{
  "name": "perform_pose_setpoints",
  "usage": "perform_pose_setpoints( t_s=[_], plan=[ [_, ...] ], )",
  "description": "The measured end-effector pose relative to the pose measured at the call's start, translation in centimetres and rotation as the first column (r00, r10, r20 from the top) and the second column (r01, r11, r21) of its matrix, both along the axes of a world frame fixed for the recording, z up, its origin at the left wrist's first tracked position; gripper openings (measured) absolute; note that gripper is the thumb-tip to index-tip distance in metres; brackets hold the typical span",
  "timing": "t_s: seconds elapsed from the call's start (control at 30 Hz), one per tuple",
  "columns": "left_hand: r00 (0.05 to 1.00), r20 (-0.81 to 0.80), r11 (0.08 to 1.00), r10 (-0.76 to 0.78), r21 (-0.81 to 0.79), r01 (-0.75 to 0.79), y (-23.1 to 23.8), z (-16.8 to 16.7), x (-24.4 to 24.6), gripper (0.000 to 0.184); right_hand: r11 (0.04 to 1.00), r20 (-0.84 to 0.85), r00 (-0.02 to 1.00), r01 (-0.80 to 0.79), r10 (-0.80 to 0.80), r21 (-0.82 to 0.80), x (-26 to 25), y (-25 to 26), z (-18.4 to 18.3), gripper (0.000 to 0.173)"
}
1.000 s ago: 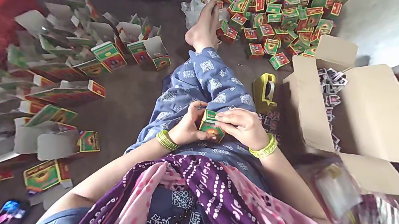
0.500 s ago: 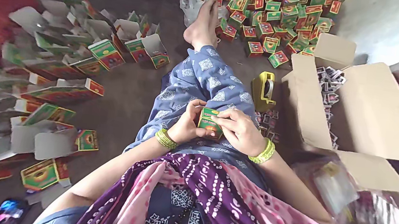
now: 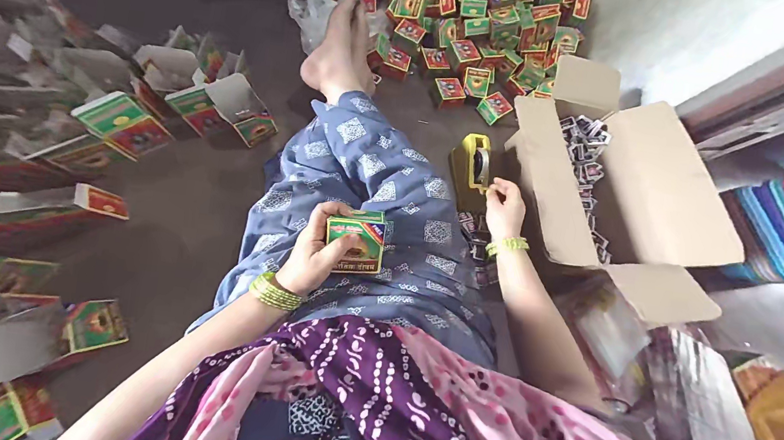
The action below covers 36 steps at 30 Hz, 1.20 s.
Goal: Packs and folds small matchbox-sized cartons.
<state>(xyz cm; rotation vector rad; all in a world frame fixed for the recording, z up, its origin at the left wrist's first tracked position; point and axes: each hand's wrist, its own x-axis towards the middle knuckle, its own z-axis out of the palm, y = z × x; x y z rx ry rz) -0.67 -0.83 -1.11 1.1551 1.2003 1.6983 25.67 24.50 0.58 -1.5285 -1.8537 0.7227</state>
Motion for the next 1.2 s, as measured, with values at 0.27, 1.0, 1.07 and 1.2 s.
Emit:
perform_pose_setpoints(
  t_s=[0.27,1.0,1.07,1.2],
  plan=[
    [0.992,-0.121,1.0,0.029,-0.003,-0.029,0.7,-0.2,-0.1,0.029,0.979,0.307,0.948,-0.017,0.08,-0.202,2.2,8.4,-4.0,0.043],
    [0.995,-0.099,1.0,0.014,0.014,-0.012,0.6,-0.1,0.1,0.028,0.884,0.105,0.976,0.216,-0.189,-0.414,2.3,4.1,-1.4,0.032],
    [0.996,-0.091,1.0,0.014,0.016,-0.012,0.5,0.0,0.1,0.029,0.891,0.092,0.979,0.205,-0.183,-0.406,2.3,4.2,-1.9,0.031],
    [0.993,-0.107,0.998,0.044,0.042,-0.04,0.4,-0.2,0.1,0.029,0.912,0.212,0.965,0.22,-0.153,-0.346,2.0,4.6,-2.2,0.032]
  ],
)
